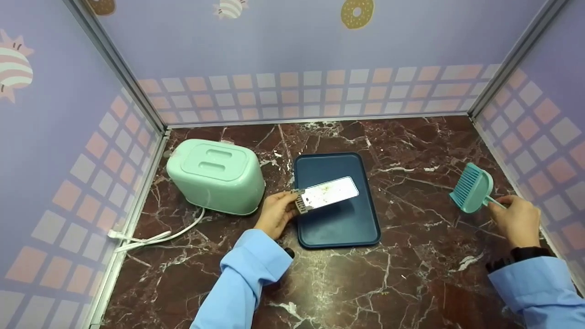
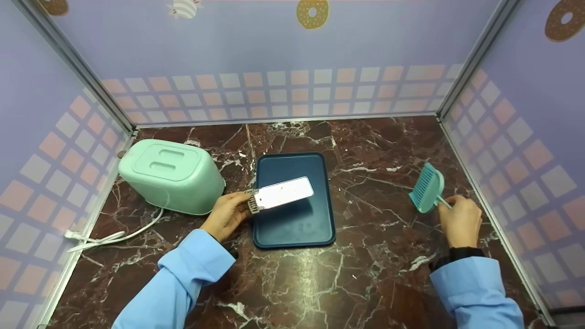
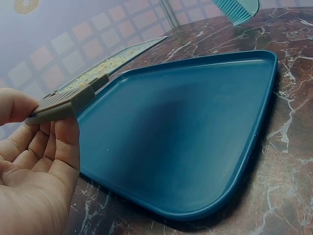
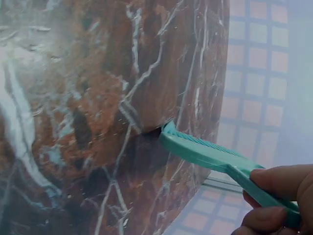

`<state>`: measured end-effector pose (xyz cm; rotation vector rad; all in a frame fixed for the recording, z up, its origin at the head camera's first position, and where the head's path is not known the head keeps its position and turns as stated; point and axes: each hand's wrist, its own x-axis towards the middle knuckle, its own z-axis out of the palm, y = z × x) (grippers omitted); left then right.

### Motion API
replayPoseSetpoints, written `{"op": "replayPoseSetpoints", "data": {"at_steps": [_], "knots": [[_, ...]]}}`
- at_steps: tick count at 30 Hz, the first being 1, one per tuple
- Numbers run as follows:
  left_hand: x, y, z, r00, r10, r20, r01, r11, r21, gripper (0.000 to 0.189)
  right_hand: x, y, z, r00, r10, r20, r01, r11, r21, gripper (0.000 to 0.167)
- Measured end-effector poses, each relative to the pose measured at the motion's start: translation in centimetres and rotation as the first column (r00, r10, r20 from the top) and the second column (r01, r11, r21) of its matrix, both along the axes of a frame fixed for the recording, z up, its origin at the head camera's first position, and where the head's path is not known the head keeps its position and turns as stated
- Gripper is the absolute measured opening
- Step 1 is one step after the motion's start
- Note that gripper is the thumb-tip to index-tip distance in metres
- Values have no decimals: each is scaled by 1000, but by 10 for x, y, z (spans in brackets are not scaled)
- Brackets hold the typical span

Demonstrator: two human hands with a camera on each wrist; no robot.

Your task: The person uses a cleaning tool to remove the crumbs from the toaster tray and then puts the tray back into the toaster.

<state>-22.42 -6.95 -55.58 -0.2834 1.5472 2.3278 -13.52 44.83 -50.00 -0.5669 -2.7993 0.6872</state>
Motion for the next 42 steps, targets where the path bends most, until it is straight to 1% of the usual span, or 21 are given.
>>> {"op": "replayPoseSetpoints", "data": {"at_steps": [4, 6, 11, 15, 20, 24, 28, 31, 35, 39, 42], "knots": [[0, 0, 1, 1000, 0, 3, 0, 1000, 6, 29, -3, -6, 5, 996, -5, -90, 7, 1000, 21, 32], [0, -1, 1, 1000, 0, 4, 0, 1000, 2, 31, -4, -9, 9, 994, -9, -110, 12, 1000, 26, 32], [1, -2, 0, 1000, -4, -5, 4, 1000, -3, 36, -7, -15, 19, 992, 3, -122, 2, 999, 39, 34], [1, -2, -1, 1000, 1, -17, -1, 1000, 6, 34, -9, -19, 25, 990, 33, -138, -24, 997, 70, 35], [1, -2, 0, 1000, 11, -16, -11, 1000, 11, 33, -12, -23, 31, 989, 61, -132, -52, 996, 74, 36], [1, -2, -1, 1000, 19, -15, -19, 1000, 14, 32, -15, -27, 32, 985, 95, -146, -85, 994, 73, 33], [2, -2, 0, 1000, 20, -16, -20, 1000, 12, 30, -19, -31, 33, 982, 131, -134, -123, 990, 66, 31], [3, -1, 1, 1000, 13, -13, -13, 1000, 4, 30, -23, -34, 32, 985, 138, -104, -134, 990, 45, 32], [2, -1, 3, 1000, 6, -4, -6, 1000, -5, 31, -29, -36, 31, 985, 139, -98, -136, 990, 44, 31], [2, -2, 3, 1000, 7, 4, -7, 1000, -17, 28, -36, -35, 26, 981, 160, -112, -153, 986, 67, 42], [3, -3, 4, 1000, 7, 4, -7, 1000, -26, 26, -40, -35, 20, 982, 165, -95, -158, 985, 70, 48]]}}
